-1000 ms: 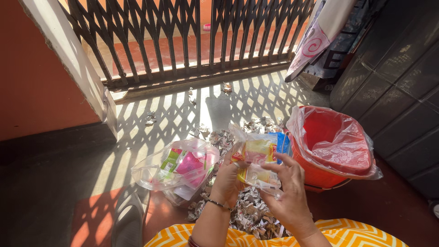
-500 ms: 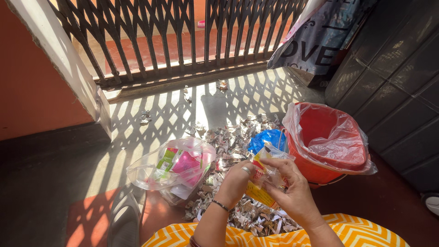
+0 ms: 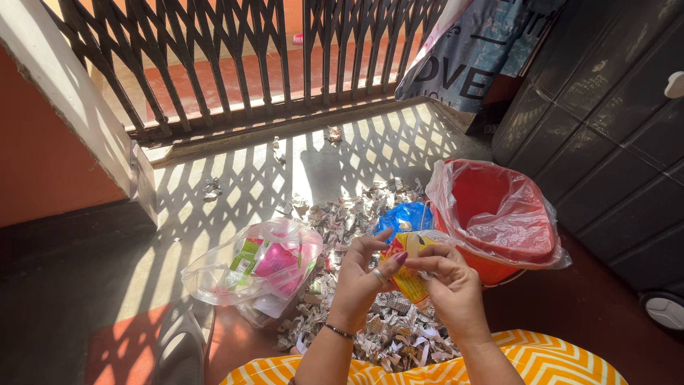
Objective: The person sits on the floor and sorts various small items, including plastic wrappers, boxes, and sachets, from a pile on the floor into a red bucket lined with a plastic bag. The person handles items one by one, placing them into the bucket.
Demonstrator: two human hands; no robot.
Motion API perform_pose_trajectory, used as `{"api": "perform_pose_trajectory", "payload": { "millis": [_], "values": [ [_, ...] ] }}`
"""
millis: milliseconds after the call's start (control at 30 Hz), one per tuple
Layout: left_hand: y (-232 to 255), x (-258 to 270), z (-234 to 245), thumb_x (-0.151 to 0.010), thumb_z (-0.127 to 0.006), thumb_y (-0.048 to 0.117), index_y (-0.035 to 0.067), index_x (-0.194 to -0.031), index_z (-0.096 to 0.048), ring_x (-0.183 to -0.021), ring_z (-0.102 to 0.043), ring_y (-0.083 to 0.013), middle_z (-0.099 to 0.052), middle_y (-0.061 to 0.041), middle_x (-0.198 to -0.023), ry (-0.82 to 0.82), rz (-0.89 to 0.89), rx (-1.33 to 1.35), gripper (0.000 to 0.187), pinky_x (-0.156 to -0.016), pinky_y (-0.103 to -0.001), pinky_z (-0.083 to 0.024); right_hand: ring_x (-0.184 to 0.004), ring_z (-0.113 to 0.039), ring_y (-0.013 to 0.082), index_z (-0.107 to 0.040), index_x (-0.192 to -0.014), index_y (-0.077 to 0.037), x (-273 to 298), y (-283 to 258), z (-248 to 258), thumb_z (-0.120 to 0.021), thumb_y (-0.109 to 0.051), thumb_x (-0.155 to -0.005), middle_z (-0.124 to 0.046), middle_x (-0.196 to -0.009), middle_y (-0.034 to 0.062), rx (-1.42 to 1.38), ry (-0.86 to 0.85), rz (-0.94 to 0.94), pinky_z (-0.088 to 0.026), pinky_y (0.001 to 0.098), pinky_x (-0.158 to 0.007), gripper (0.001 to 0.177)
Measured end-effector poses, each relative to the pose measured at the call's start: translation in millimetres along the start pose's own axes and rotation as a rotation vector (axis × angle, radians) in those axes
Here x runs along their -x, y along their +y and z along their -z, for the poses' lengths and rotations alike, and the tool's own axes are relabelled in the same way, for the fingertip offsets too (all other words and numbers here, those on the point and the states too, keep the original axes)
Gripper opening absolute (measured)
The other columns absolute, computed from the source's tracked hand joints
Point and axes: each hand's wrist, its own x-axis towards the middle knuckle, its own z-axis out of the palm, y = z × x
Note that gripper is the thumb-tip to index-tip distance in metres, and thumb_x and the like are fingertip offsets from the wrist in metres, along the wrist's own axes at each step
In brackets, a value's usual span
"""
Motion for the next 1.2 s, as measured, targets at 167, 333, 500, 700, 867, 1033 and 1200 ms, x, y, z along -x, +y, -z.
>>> {"api": "perform_pose_trajectory", "payload": {
  "millis": [167, 333, 500, 700, 867, 1033, 1200],
  "values": [
    [-1, -3, 6, -0.086, -0.07, 0.007, 0.016, -0.138, -0.054, -0.103, -0.071, -0.0167, -0.065, -0.011, -0.128, 0.037, 0.051, 0.067, 0.055, -0.078, -0.034, -0.065, -0.123, -0.059, 0.0176, -0.068, -0.118, -0.001, 6, -19, -9, -0.065, 0.012, -0.076, -0.052, -0.133, 0.0096, 0.193, -0.179, 0.026, -0.051, 0.0321, -0.101, 0.044],
    [-23, -14, 19, -0.091, -0.07, 0.004, -0.001, -0.123, -0.069, -0.095, -0.072, -0.0173, -0.075, -0.01, -0.109, 0.082, 0.065, 0.222, 0.033, -0.078, -0.032, -0.06, -0.131, -0.053, 0.0187, -0.046, -0.127, -0.009, 14, -46, -24, -0.081, -0.004, -0.073, -0.05, -0.143, 0.0087, 0.272, -0.226, 0.171, -0.053, 0.0334, -0.101, 0.065],
    [-23, -13, 14, -0.094, -0.064, 0.005, -0.001, -0.128, -0.069, -0.11, -0.065, -0.0236, -0.061, -0.015, -0.129, -0.066, 0.045, 0.107, 0.035, -0.094, -0.039, -0.056, -0.097, -0.076, 0.0163, -0.07, -0.114, -0.01, 4, -37, -6, -0.077, -0.004, -0.078, -0.075, -0.117, 0.004, 0.453, -0.061, 0.166, -0.062, 0.0312, -0.082, 0.037],
    [1, -3, -3, -0.093, -0.061, 0.011, 0.022, -0.136, -0.066, -0.15, -0.038, -0.0233, -0.036, -0.004, -0.163, -0.115, 0.005, -0.359, 0.044, -0.12, -0.042, -0.035, -0.093, -0.071, 0.0251, -0.069, -0.124, -0.002, -79, 6, 92, -0.071, -0.003, -0.094, -0.073, -0.118, 0.0132, 0.753, 0.482, 0.253, -0.056, 0.0359, -0.08, 0.03],
    [13, -3, -7, -0.093, -0.061, 0.014, 0.026, -0.133, -0.068, -0.15, -0.038, -0.024, -0.04, -0.004, -0.161, -0.111, 0.044, -0.431, 0.042, -0.119, -0.044, -0.037, -0.131, -0.053, 0.0414, -0.052, -0.15, -0.01, -145, 45, 141, -0.07, -0.003, -0.077, -0.053, -0.148, 0.0214, 1.028, 0.174, 0.206, -0.046, 0.047, -0.102, 0.076],
    [9, -6, -3, -0.089, -0.063, 0.015, 0.027, -0.132, -0.069, -0.147, -0.042, -0.0243, -0.043, -0.004, -0.159, -0.068, 0.08, -0.524, 0.045, -0.116, -0.044, -0.04, -0.136, -0.054, 0.0361, -0.047, -0.152, -0.025, -161, 73, 151, -0.085, -0.026, -0.071, -0.055, -0.148, 0.0156, 1.016, 0.016, -0.247, -0.045, 0.0445, -0.11, 0.09],
    [0, -11, -3, -0.087, -0.065, 0.016, 0.025, -0.132, -0.069, -0.148, -0.042, -0.0246, -0.047, -0.006, -0.157, -0.069, 0.065, -0.598, 0.046, -0.117, -0.042, -0.037, -0.149, -0.017, 0.0429, -0.055, -0.149, -0.02, -181, 126, 173, -0.058, -0.053, -0.096, -0.045, -0.161, 0.0098, 1.101, -0.154, -0.358, -0.021, 0.0486, -0.119, 0.062]
  ]
}}
